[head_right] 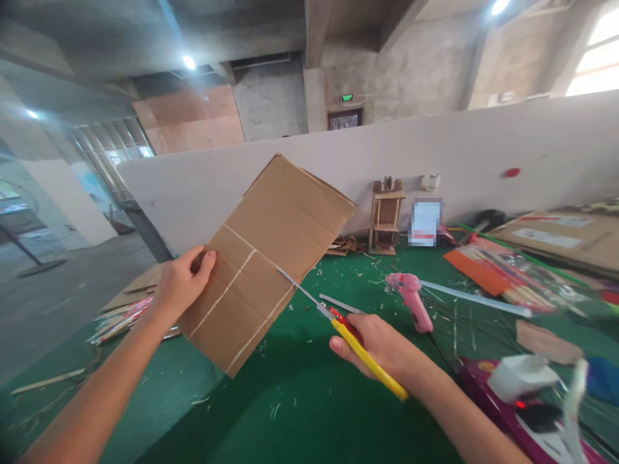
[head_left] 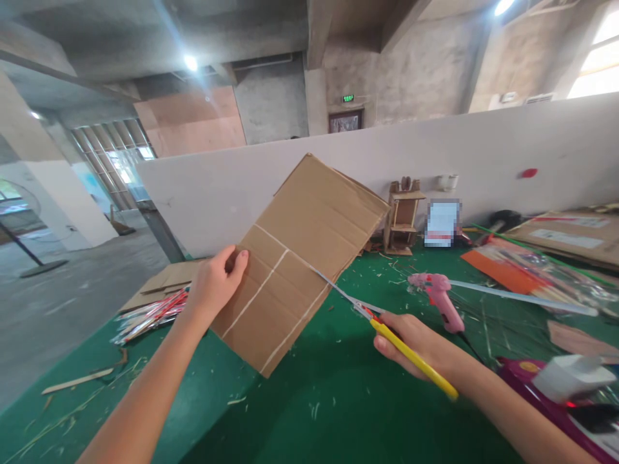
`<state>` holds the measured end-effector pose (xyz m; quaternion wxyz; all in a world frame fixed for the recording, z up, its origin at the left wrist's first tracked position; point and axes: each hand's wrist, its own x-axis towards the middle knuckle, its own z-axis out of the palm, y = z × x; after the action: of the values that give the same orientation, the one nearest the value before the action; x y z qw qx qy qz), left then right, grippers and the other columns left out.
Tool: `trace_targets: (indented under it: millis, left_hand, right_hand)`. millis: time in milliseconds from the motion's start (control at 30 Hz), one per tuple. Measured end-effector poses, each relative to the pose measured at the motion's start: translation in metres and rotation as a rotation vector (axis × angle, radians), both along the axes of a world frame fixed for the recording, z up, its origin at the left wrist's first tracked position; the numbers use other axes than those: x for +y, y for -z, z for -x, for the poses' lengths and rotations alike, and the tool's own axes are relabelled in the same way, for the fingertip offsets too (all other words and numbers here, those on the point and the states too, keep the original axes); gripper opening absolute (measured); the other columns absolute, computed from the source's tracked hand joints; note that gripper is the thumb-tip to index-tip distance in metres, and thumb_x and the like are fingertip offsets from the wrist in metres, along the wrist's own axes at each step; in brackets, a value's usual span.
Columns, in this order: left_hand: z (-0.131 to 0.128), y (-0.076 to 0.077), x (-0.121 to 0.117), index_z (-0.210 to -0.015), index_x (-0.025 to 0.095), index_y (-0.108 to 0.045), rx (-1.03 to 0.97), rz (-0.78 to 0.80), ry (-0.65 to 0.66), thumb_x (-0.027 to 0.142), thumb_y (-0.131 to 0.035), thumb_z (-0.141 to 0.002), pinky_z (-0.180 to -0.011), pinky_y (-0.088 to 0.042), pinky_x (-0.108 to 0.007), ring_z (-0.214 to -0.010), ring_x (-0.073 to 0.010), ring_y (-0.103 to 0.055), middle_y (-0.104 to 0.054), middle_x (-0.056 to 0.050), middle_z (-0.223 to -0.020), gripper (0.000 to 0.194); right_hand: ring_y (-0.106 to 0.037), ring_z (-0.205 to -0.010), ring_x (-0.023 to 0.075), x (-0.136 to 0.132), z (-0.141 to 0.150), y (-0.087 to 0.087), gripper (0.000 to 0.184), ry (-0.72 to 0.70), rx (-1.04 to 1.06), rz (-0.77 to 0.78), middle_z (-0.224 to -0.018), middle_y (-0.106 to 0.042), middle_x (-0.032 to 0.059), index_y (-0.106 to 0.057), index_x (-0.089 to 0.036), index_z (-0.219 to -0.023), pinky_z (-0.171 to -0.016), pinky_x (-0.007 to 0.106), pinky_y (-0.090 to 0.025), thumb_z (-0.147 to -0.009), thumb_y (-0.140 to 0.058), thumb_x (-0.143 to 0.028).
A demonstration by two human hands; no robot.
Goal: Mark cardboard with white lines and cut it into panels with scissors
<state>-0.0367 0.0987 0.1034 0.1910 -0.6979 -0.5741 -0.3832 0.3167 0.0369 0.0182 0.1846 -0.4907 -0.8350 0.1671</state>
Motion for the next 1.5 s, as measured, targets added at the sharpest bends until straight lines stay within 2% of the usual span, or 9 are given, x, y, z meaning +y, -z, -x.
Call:
trace_targets:
  millis: [167,333,500,667,800,1133,1367,1500]
  left_hand:
    - [-0.006,0.002,-0.002,-0.082,0.019,-0.06,0.003,0.01,0.026,0.046,-0.04,-0.089,-0.053,-0.03,-0.024,-0.051,-0.014,-0.048,-0.048,0.002,-0.053,0.034]
    - [-0.007,0.004,0.0,-0.089,0.018,-0.063,-0.011,-0.016,-0.023,0.048,-0.041,-0.087,-0.055,-0.032,-0.026,-0.056,-0.0172,-0.054,-0.056,-0.002,-0.058,0.038]
    - [-0.007,0.004,0.0,-0.086,0.018,-0.062,-0.035,0.027,-0.001,0.048,-0.039,-0.088,-0.053,-0.03,-0.025,-0.054,-0.0165,-0.053,-0.056,-0.002,-0.058,0.038]
    - [-0.009,0.002,-0.004,-0.083,0.018,-0.061,0.0,0.018,-0.016,0.047,-0.04,-0.088,-0.054,-0.029,-0.025,-0.053,-0.0158,-0.052,-0.054,-0.001,-0.057,0.036]
    - [-0.01,0.001,-0.006,-0.084,0.018,-0.062,0.023,0.0,-0.026,0.047,-0.041,-0.088,-0.054,-0.029,-0.026,-0.054,-0.0162,-0.052,-0.054,-0.001,-0.058,0.036]
    - [-0.015,-0.001,-0.009,-0.083,0.018,-0.061,-0.049,0.013,0.032,0.047,-0.041,-0.088,-0.053,-0.029,-0.026,-0.052,-0.0152,-0.05,-0.052,0.0,-0.055,0.036]
    - [-0.017,-0.002,-0.013,-0.076,0.02,-0.056,0.01,0.032,0.036,0.046,-0.039,-0.089,-0.052,-0.026,-0.026,-0.049,-0.0135,-0.043,-0.044,0.002,-0.053,0.034]
    - [-0.019,-0.003,-0.015,-0.075,0.02,-0.054,0.033,0.038,0.041,0.045,-0.04,-0.089,-0.052,-0.025,-0.026,-0.047,-0.013,-0.04,-0.04,0.003,-0.052,0.032]
  right_hand:
    - [-0.052,-0.059,0.0161,-0.002,0.001,-0.002,0.047,0.042,0.011,0.005,-0.07,-0.057,0.0048,-0.048,-0.019,-0.074,-0.057,0.029,-0.038,-0.089,-0.031,-0.06]
    - [-0.049,-0.056,0.0151,-0.001,0.003,-0.006,0.049,0.073,0.004,0.014,-0.064,-0.056,0.004,-0.05,-0.019,-0.067,-0.051,0.027,-0.034,-0.088,-0.033,-0.059]
    - [-0.045,-0.051,0.0132,0.001,0.0,-0.006,0.048,0.069,0.013,0.019,-0.059,-0.053,0.0017,-0.049,-0.019,-0.065,-0.049,0.027,-0.031,-0.088,-0.035,-0.059]
    - [-0.052,-0.059,0.0169,-0.002,-0.001,-0.002,0.047,0.013,-0.018,-0.043,-0.068,-0.057,0.005,-0.048,-0.019,-0.073,-0.055,0.029,-0.037,-0.089,-0.03,-0.06]
    - [-0.053,-0.063,0.018,-0.004,0.002,-0.003,0.047,0.048,-0.021,-0.046,-0.072,-0.058,0.006,-0.047,-0.019,-0.076,-0.059,0.03,-0.038,-0.089,-0.029,-0.061]
    - [-0.041,-0.048,0.012,0.0,-0.003,-0.009,0.048,0.111,-0.003,0.028,-0.055,-0.05,0.0006,-0.044,-0.02,-0.061,-0.046,0.026,-0.028,-0.086,-0.038,-0.061]
    - [-0.052,-0.059,0.0171,-0.001,-0.002,-0.001,0.046,0.012,-0.042,-0.078,-0.069,-0.058,0.0058,-0.048,-0.019,-0.073,-0.055,0.029,-0.035,-0.09,-0.03,-0.058]
    - [-0.054,-0.061,0.0181,-0.004,0.002,-0.003,0.046,0.068,-0.027,-0.074,-0.07,-0.058,0.0057,-0.047,-0.02,-0.073,-0.057,0.029,-0.036,-0.09,-0.03,-0.059]
